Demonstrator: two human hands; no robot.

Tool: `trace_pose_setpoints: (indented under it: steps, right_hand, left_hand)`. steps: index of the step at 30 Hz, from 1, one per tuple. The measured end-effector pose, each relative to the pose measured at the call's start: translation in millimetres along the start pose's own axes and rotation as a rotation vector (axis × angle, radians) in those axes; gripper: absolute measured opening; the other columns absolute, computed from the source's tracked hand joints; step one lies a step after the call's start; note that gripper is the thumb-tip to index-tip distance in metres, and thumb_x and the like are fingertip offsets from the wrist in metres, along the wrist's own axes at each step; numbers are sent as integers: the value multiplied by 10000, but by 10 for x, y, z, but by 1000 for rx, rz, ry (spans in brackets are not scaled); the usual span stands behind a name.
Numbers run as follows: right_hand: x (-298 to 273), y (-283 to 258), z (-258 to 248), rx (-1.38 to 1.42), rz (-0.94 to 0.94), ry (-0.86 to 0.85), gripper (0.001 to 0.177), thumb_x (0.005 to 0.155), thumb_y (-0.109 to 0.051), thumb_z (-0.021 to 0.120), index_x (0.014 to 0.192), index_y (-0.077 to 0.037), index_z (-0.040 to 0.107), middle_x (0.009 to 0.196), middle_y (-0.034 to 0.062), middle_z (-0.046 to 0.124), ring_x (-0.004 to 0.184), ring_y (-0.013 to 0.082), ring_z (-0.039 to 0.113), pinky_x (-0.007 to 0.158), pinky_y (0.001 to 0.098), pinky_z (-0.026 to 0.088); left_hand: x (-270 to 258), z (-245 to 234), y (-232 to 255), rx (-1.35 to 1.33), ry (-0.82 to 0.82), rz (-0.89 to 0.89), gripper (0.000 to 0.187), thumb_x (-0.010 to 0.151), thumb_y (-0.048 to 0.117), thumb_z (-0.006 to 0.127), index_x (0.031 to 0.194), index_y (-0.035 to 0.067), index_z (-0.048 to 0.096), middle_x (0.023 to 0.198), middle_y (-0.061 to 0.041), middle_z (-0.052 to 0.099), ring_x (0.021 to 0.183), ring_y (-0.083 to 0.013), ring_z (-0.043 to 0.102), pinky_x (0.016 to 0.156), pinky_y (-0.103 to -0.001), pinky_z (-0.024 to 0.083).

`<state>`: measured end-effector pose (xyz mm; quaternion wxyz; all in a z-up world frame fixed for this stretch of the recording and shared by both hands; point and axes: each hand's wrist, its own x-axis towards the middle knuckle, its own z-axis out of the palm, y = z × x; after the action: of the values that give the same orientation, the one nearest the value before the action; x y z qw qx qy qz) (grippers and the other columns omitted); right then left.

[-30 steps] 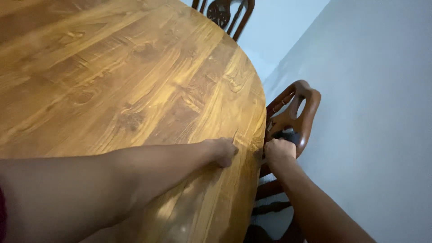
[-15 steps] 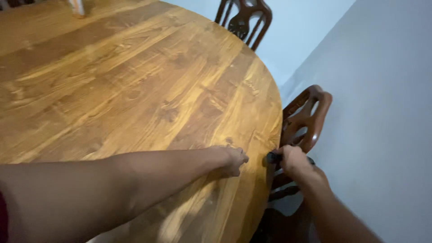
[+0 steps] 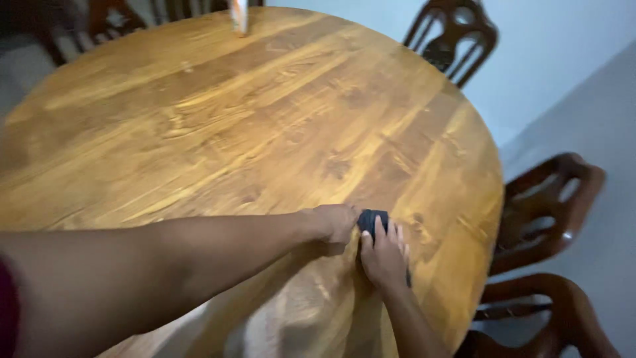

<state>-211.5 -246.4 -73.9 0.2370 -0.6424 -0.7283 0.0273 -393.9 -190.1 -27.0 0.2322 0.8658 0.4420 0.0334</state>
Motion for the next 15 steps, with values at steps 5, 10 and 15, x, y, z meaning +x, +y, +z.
trace_pose_setpoints:
  steps: [5,10,15]
  right_hand:
    - [-110,-622,185,-209,264,-480,744,1008,-591,398,1607,-231,141,1665,201,39,1534,401,58,1182,619,88]
    - [-108,-799,674,-212,27,-458,712,1000,-546,415,1604,-225,218,1683,202,101,1551,406,123,1205,619,145]
    - [86,-928,931,523,-193,-430,457,1055,-366,410,1358,-89,611,1427,215,624,1379,407,570,1175,505,459]
  left_hand:
    - [-552,-185,-171,-10,-88,-24,949,669,176,792,1499,11,360,1524,-227,417,1356,-377,482,1079,-434,457]
    - [-824,46,-550,33,-94,126,1162,679,214,825,1587,20,126,1629,-203,217,1508,-353,244,1216,-421,234]
    - [-1412,-367,-622,0,-78,0,1064,727,145,702,1653,126,179,1662,-202,255,1508,-377,308,1203,-415,312]
